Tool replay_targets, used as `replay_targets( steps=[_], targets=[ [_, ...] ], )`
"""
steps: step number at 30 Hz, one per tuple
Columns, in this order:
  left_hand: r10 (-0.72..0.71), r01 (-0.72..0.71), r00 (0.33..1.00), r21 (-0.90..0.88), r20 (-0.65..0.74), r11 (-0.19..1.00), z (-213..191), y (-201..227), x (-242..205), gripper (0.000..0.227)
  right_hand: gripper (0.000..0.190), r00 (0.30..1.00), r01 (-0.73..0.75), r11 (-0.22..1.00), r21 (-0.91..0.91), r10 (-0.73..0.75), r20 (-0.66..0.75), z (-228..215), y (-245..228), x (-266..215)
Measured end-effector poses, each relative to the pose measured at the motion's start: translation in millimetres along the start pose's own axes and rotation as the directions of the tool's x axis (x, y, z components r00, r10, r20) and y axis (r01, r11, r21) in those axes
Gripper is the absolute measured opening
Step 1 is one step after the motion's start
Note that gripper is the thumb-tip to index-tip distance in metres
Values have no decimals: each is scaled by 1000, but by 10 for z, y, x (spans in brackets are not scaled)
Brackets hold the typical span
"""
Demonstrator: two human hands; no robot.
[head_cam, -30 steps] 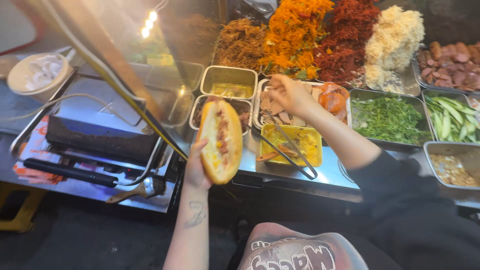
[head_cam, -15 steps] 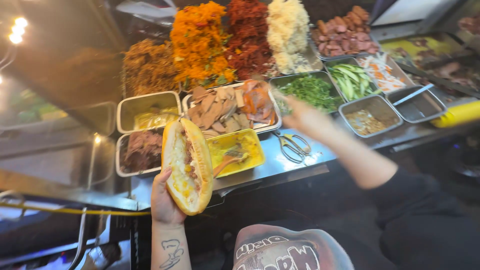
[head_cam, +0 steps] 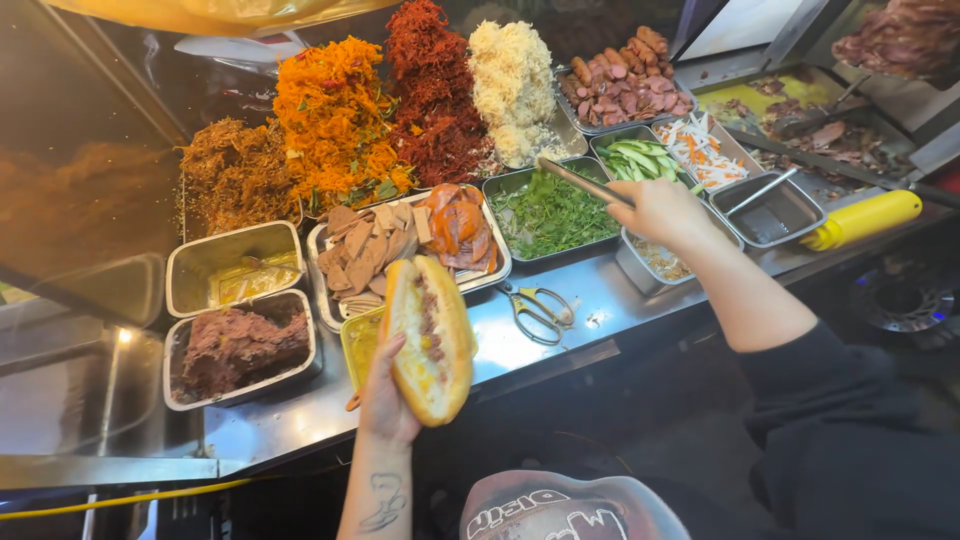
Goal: The person prepares a sandwich by slicing a baguette with scissors, then filling it with various meats, vegetables, and sauces from metal containers. They use tongs to add ingredients and squeeze bottles for condiments before handing the finished sandwich to a customer.
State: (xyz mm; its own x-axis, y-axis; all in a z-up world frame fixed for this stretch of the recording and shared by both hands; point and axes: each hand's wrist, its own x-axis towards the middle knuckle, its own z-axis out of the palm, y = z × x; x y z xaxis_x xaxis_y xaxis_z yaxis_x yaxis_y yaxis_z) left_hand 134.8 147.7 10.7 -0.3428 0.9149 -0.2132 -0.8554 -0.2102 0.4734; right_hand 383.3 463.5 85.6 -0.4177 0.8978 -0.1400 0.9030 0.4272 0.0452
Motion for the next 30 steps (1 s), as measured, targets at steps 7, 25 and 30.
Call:
replay_targets(
  steps=[7,25,30],
  targets=[
    [10,8,982,95,-187,995,567,-1081,849,86,52,995,96,923,373,-103,-1,-247,173,-501],
    [195,-163,980,416,-36,895,266,-2377,1802,99,57,920,392,884,256,-384,-84,186,643,-944],
    [315,-326,942,535,116,780,549,-2107,1697,108,41,932,342,935,96,-324,-165,175,737,-843]
  ],
)
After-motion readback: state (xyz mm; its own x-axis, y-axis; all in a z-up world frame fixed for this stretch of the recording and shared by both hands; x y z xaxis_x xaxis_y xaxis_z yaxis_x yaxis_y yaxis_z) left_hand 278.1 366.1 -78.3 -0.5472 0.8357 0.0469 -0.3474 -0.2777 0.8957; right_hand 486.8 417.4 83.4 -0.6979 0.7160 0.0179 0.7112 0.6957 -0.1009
